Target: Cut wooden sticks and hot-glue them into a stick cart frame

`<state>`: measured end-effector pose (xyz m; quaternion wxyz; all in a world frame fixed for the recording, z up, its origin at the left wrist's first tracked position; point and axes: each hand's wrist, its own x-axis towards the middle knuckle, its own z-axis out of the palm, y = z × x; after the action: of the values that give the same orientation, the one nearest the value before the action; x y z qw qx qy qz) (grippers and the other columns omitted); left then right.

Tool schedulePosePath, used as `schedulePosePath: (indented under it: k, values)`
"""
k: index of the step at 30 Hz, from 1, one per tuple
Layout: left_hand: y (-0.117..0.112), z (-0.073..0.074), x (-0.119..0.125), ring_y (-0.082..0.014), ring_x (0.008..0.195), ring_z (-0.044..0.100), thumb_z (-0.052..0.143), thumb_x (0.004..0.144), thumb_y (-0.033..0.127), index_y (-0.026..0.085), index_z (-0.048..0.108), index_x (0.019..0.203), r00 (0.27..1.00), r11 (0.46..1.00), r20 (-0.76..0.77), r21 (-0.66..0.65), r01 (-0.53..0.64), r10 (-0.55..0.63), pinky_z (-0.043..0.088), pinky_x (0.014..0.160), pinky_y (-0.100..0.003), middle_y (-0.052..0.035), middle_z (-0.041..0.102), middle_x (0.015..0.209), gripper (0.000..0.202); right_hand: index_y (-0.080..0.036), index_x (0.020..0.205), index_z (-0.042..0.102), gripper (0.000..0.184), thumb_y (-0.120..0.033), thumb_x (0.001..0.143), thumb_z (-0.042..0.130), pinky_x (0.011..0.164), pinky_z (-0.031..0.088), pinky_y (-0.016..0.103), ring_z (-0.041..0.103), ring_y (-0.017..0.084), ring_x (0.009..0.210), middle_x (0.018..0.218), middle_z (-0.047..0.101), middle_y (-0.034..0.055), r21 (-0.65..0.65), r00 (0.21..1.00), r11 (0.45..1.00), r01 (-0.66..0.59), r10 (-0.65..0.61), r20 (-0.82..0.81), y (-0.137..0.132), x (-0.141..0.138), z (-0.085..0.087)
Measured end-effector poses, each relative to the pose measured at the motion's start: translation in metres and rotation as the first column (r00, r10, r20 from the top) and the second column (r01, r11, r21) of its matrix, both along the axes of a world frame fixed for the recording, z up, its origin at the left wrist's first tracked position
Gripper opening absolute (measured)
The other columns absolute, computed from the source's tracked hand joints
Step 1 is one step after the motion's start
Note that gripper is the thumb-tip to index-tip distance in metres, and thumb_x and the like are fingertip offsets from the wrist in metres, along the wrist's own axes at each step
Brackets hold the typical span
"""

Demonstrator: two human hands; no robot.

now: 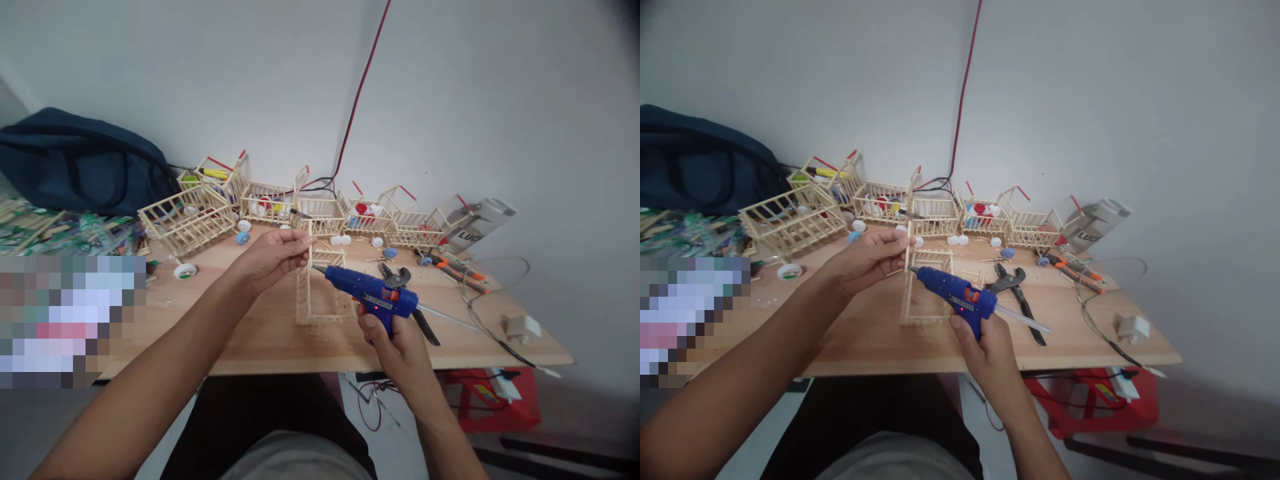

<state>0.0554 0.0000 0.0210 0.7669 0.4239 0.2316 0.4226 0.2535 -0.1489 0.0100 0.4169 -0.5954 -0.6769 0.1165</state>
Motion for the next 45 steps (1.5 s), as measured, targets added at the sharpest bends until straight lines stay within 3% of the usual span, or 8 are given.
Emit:
schedulePosePath:
  k: [17,29,34,45]
  values:
    - [-0.001,0.002,0.001,-0.0050,0.058,0.056,0.088,0.061,0.022,0.008,0.071,0.075,1.000,1.000,0.004,-0.026,-0.007,0.007,0.049,0.059,-0.015,-0.0008,0.063,0.064,0.026,-0.016,0.085,0.065,0.030,-0.040,0.094,0.049,0.054,0.043,0.024,0.052,0.013,0.053,0.060,0.057,-0.0009,0.003,0.999,0.999,-0.034,0.034,-0.017,0.000,0.001,-0.001]
    - [-0.001,0.001,0.001,-0.0045,0.058,0.057,0.079,0.074,0.016,0.008,0.070,0.080,0.999,0.992,0.021,-0.110,0.053,-0.051,0.050,0.059,-0.014,-0.0001,0.062,0.066,0.013,-0.018,0.087,0.065,0.017,-0.029,0.091,0.053,0.067,0.052,0.026,0.065,0.018,0.071,0.077,0.070,0.0034,0.101,0.997,0.992,-0.071,0.071,0.007,0.003,-0.001,0.003]
    - [0.000,0.001,0.002,-0.0042,0.057,0.057,0.072,0.080,0.010,0.007,0.070,0.081,0.996,0.983,0.056,-0.171,0.071,-0.063,0.051,0.059,-0.013,-0.0005,0.061,0.064,0.004,-0.019,0.092,0.067,0.018,-0.032,0.090,0.055,0.071,0.054,0.030,0.068,0.021,0.078,0.084,0.073,0.0054,0.065,0.998,0.996,-0.056,0.056,0.001,0.000,0.004,0.002]
    - [0.000,0.002,0.000,-0.0051,0.057,0.057,0.076,0.076,0.011,0.007,0.070,0.079,0.998,0.992,0.051,-0.122,0.034,-0.028,0.050,0.056,-0.014,-0.0011,0.062,0.065,0.008,-0.017,0.090,0.068,0.027,-0.040,0.092,0.053,0.068,0.052,0.031,0.065,0.021,0.075,0.080,0.069,0.0059,0.028,0.992,0.999,-0.018,0.022,-0.123,-0.002,0.012,-0.010]
